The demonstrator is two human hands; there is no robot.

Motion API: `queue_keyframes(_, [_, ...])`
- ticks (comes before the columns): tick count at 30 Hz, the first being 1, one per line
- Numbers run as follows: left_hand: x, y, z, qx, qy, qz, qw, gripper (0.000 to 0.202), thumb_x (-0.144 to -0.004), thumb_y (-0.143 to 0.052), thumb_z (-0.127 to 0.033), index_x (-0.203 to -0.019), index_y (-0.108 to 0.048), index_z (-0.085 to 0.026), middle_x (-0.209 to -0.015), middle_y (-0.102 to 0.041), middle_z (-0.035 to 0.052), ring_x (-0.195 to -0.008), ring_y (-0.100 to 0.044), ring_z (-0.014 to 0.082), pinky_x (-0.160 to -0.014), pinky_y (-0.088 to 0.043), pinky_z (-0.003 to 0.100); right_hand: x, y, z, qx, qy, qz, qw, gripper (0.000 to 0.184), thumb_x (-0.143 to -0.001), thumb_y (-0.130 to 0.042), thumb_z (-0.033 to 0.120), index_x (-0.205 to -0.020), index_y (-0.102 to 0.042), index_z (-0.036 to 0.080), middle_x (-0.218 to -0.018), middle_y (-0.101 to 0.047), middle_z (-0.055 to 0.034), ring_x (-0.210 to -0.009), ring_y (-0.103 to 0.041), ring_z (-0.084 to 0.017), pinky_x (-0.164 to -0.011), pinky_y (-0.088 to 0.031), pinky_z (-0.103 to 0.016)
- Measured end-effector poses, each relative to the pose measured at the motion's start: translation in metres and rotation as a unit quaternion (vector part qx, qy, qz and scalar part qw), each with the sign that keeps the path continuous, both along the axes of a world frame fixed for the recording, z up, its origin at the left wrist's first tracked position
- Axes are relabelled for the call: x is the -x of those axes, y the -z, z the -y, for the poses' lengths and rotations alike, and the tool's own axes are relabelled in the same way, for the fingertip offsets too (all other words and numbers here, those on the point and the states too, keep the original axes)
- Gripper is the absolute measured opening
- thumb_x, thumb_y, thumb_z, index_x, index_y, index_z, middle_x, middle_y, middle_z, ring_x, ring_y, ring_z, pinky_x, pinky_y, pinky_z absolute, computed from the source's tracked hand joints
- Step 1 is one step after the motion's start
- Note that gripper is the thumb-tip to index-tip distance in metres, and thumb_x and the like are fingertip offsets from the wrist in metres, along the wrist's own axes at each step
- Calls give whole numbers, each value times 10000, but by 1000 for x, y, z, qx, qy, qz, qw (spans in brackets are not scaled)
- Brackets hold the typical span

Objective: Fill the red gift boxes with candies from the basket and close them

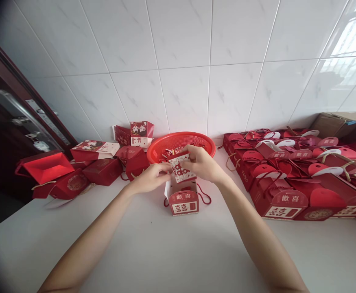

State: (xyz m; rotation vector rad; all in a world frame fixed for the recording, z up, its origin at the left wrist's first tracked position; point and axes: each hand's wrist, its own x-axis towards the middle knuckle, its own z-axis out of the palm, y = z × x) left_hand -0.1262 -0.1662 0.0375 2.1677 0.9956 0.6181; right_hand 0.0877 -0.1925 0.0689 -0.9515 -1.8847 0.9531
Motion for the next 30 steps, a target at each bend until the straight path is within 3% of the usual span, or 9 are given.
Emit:
queue_keyframes(7, [2, 0, -2, 11, 0, -4, 1000, 216, -835, -501, -147, -895, -708, -158, -924, -746, 42, -903, -673, 221, -813, -524, 321, 6, 8, 1, -37, 42, 124, 991, 167, -763, -549, 136, -918, -543, 198, -822, -614, -2, -671, -523, -131, -595, -387, -266])
queue_keyframes(11, [1, -2, -2, 4, 19, 5, 1000, 307, -834, -483, -132, -1008, -731, -181, -1037, -753, 29, -988, -669, 217, -898, -513, 323, 9, 7, 5, -37, 60, 184, 980, 222, -755, -553, 108, -958, -538, 195, -841, -630, -9, -693, -534, -140, -606, -376, -265])
queue_keyframes(17, [0, -3, -2, 10, 20, -4, 1000, 348, -850, -496, -153, -1093, -740, -207, -1196, -726, 39, -1149, -639, 222, -1013, -486, 332, 12, 8, 10, -21, 50, 254, 966, 159, -775, -527, 72, -852, -601, 191, -686, -608, 9, -579, -503, -120, -541, -325, -249])
queue_keyframes(22, [2, -1, -2, 14, 2, -15, 1000, 381, -840, -488, -139, -1115, -741, -214, -1243, -712, 42, -1184, -629, 222, -1034, -480, 340, 10, 10, 9, -53, 74, 277, 956, 228, -806, -486, 49, -881, -662, 173, -831, -702, -61, -721, -603, -172, -611, -383, -271])
queue_keyframes(30, [4, -1, -3, 12, 4, -16, 1000, 313, -874, -543, -213, -1120, -737, -220, -1245, -704, 49, -1153, -640, 224, -1019, -486, 347, -3, -4, 10, -85, 81, 212, 970, 174, -836, -529, 125, -870, -688, 187, -905, -731, -60, -816, -658, -193, -691, -469, -288])
